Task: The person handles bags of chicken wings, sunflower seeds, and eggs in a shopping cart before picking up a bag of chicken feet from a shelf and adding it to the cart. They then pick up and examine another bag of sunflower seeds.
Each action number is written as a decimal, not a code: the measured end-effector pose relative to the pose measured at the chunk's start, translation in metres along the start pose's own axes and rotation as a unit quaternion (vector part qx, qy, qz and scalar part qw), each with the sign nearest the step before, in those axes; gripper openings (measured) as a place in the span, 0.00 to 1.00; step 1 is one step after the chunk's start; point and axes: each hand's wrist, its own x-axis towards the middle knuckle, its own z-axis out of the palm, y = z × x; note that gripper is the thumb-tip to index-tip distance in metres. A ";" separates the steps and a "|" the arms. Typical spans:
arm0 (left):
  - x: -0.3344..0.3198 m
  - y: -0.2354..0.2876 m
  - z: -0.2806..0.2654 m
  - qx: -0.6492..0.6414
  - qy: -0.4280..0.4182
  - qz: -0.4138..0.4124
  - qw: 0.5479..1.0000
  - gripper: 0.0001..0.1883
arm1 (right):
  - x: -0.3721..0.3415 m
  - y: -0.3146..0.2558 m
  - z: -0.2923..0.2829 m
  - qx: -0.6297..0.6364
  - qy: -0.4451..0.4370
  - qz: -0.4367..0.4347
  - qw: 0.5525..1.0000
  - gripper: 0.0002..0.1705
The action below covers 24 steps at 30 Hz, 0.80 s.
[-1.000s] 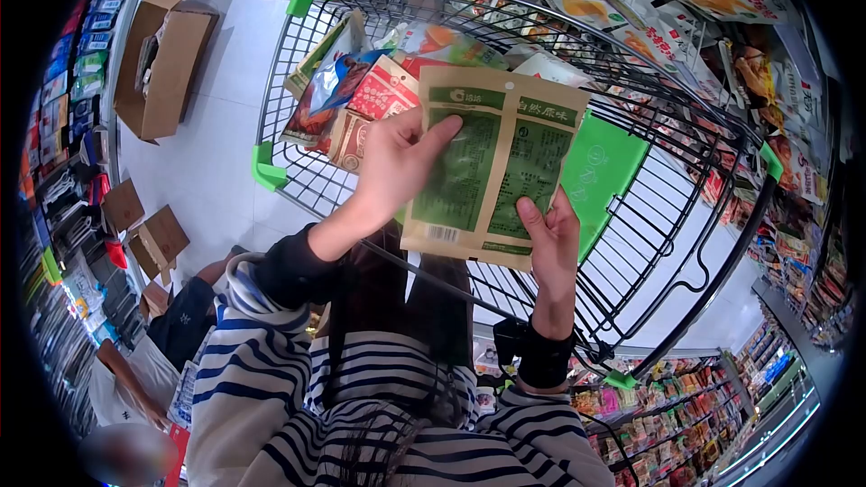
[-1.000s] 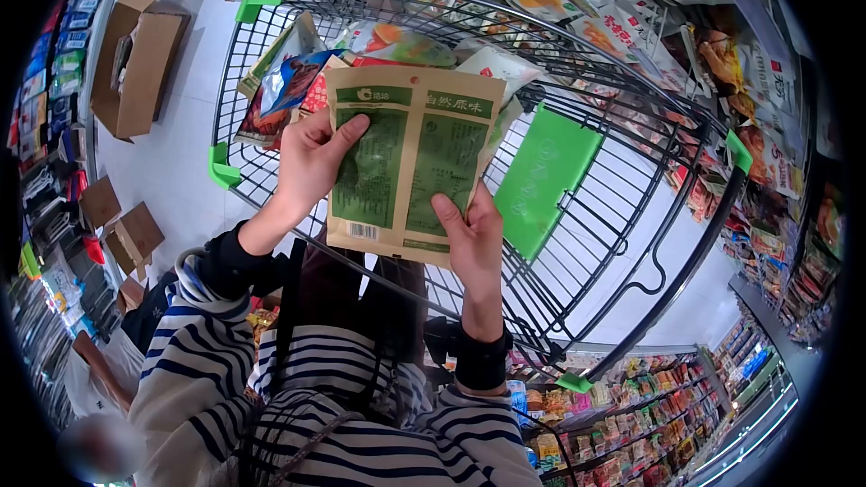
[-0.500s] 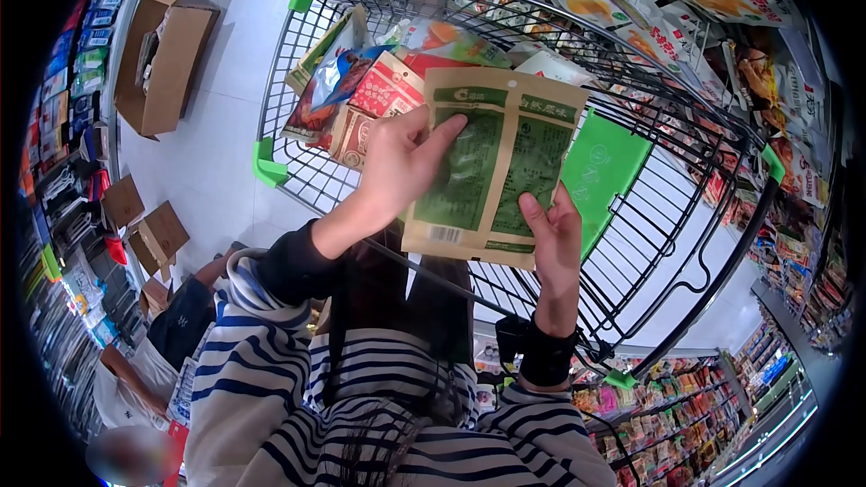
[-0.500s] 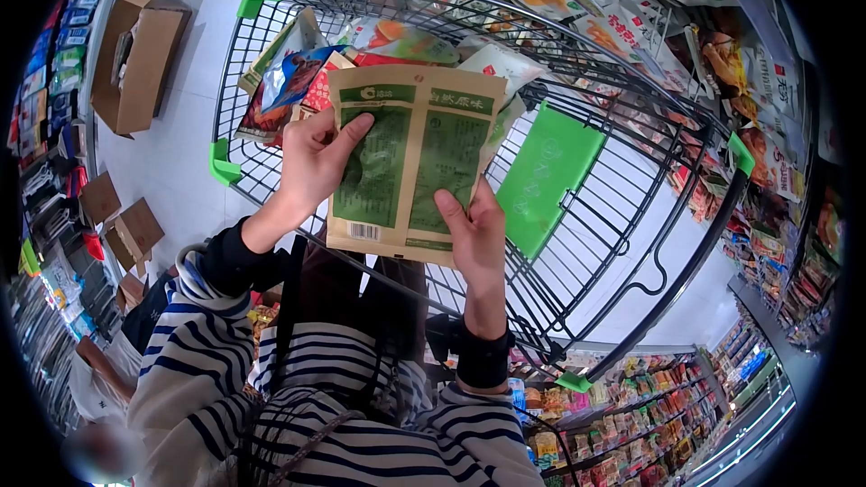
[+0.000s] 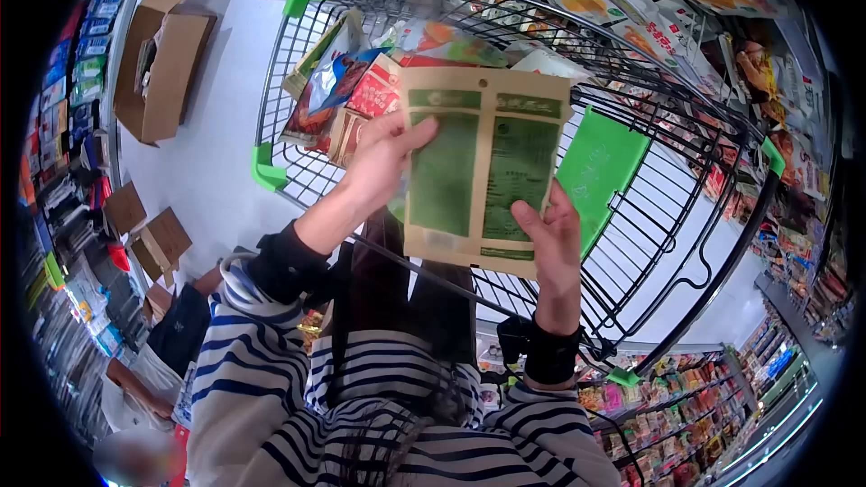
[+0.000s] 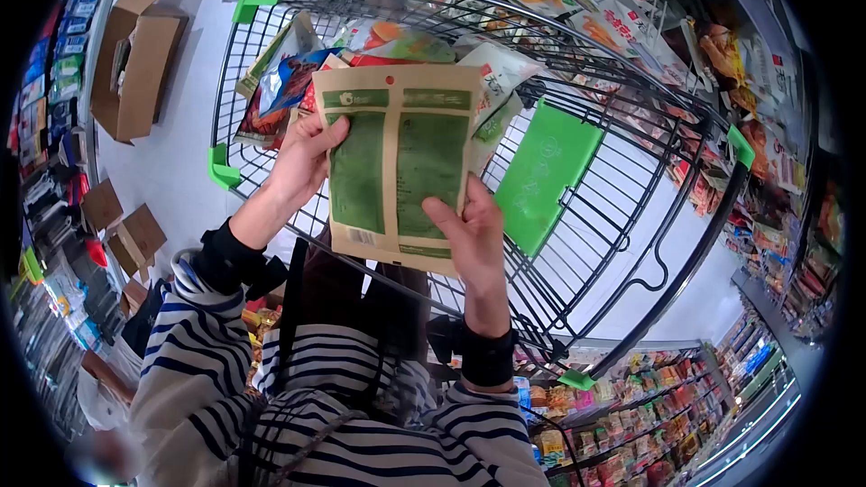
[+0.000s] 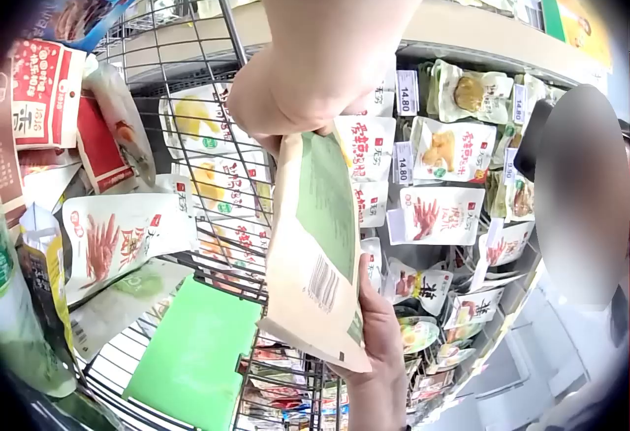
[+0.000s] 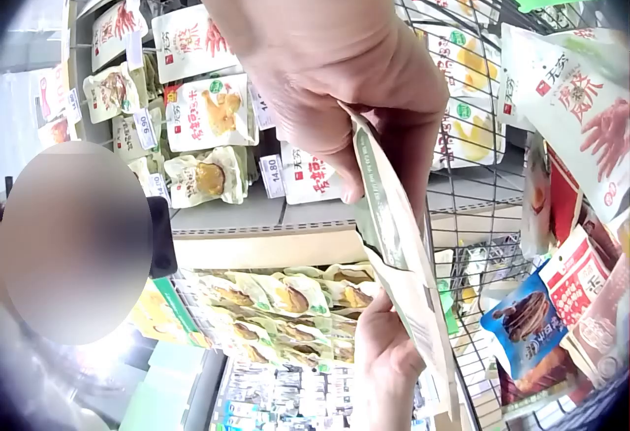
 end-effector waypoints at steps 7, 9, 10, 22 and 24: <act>-0.024 -0.023 -0.026 0.321 0.070 0.096 0.940 0.28 | -0.003 0.004 0.039 -0.360 0.069 0.081 0.927 0.17; -0.039 -0.025 -0.023 0.237 -0.060 0.088 0.966 0.37 | -0.004 0.024 0.048 -0.458 0.051 -0.051 0.886 0.20; -0.045 -0.026 -0.016 0.216 -0.072 0.098 0.969 0.37 | -0.003 0.034 0.054 -0.503 0.041 -0.117 0.855 0.22; 0.051 -0.017 0.015 0.588 -0.026 0.142 0.796 0.18 | 0.005 0.028 -0.004 -0.458 0.130 -0.145 0.867 0.21; 0.089 -0.051 0.016 0.660 -0.070 0.145 0.734 0.20 | 0.003 0.037 -0.033 -0.445 0.176 -0.130 0.869 0.20</act>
